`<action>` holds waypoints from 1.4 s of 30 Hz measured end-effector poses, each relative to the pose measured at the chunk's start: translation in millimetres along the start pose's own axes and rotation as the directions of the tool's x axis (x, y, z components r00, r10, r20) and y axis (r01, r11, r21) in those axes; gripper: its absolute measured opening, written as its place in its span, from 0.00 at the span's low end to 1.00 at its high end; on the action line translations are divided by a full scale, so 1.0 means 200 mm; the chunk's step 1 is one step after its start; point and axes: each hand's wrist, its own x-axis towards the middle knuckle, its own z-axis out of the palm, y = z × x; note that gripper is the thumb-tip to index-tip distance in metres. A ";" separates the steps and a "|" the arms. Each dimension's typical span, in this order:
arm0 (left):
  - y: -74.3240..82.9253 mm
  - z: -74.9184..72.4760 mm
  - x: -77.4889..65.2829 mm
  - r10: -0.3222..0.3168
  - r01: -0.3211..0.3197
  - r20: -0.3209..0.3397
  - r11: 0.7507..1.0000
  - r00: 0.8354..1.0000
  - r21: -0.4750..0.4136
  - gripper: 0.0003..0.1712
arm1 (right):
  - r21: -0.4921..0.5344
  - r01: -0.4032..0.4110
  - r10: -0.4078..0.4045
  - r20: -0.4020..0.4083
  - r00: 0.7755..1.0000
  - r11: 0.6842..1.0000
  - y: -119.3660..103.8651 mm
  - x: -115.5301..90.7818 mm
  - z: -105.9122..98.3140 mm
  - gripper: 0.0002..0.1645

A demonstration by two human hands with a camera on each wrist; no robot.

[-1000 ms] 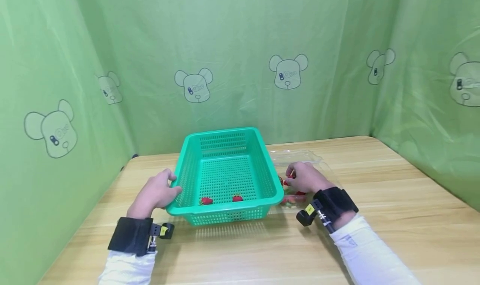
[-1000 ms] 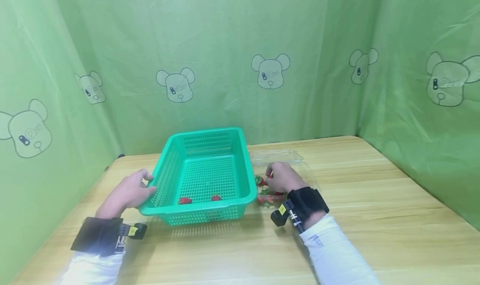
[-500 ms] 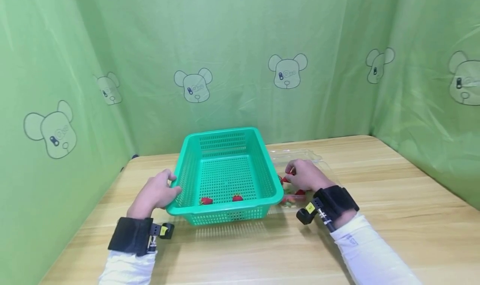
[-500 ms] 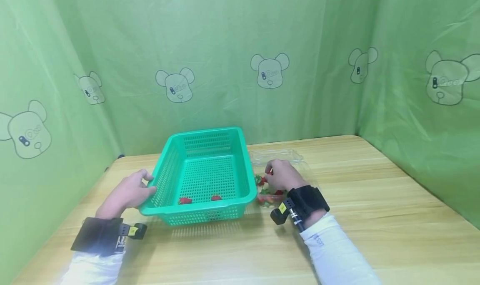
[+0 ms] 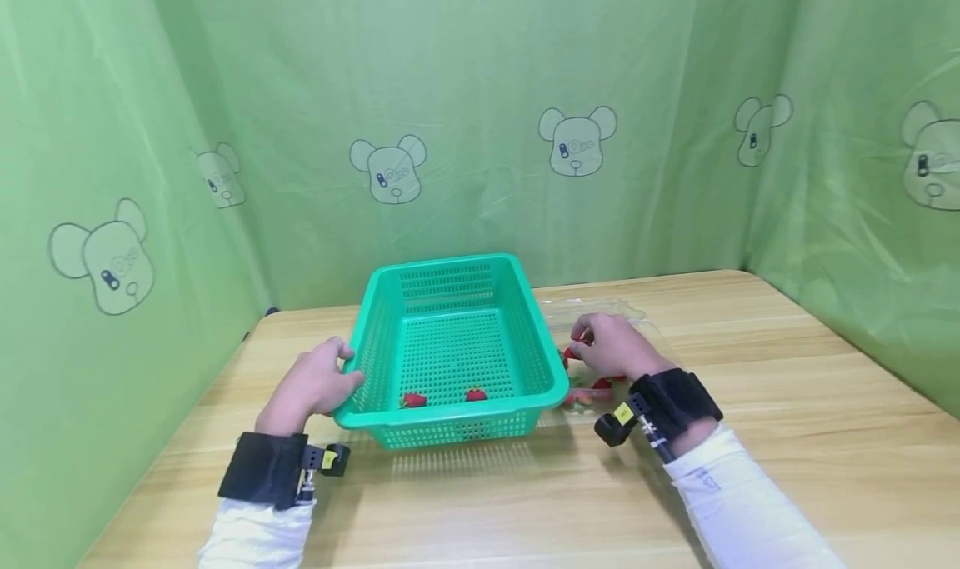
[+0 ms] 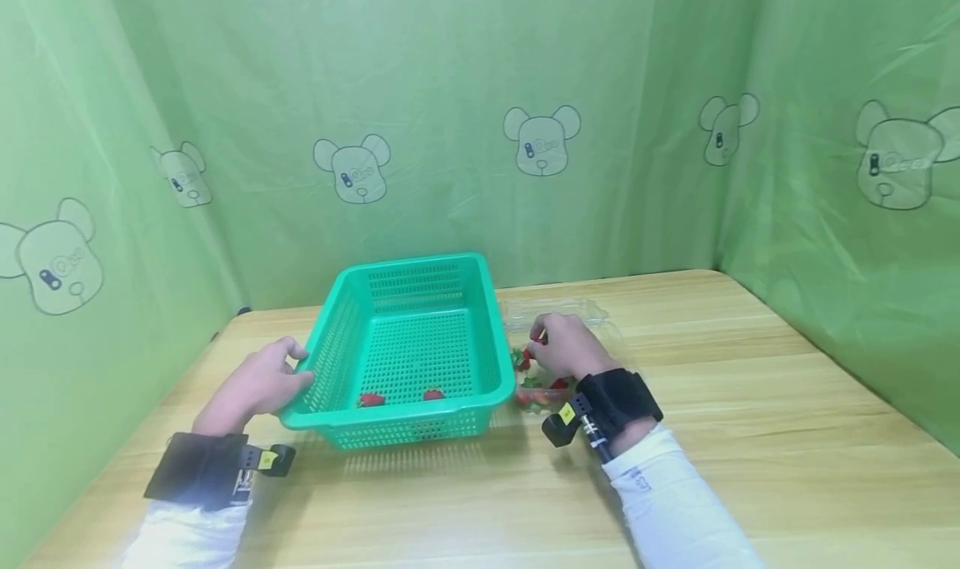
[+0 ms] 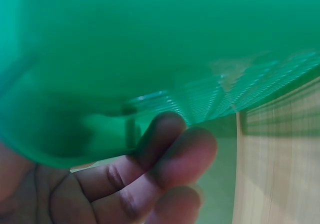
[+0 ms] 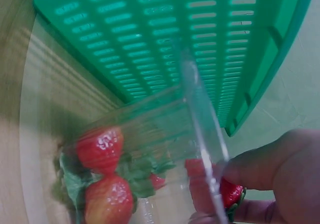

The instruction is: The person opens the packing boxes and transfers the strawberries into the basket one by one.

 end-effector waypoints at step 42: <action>0.00 0.00 0.00 0.000 0.000 0.002 1.000 1.000 0.013 0.24 | 0.007 0.036 -0.036 -0.088 0.995 0.999 -0.04 -0.01 -0.06 0.10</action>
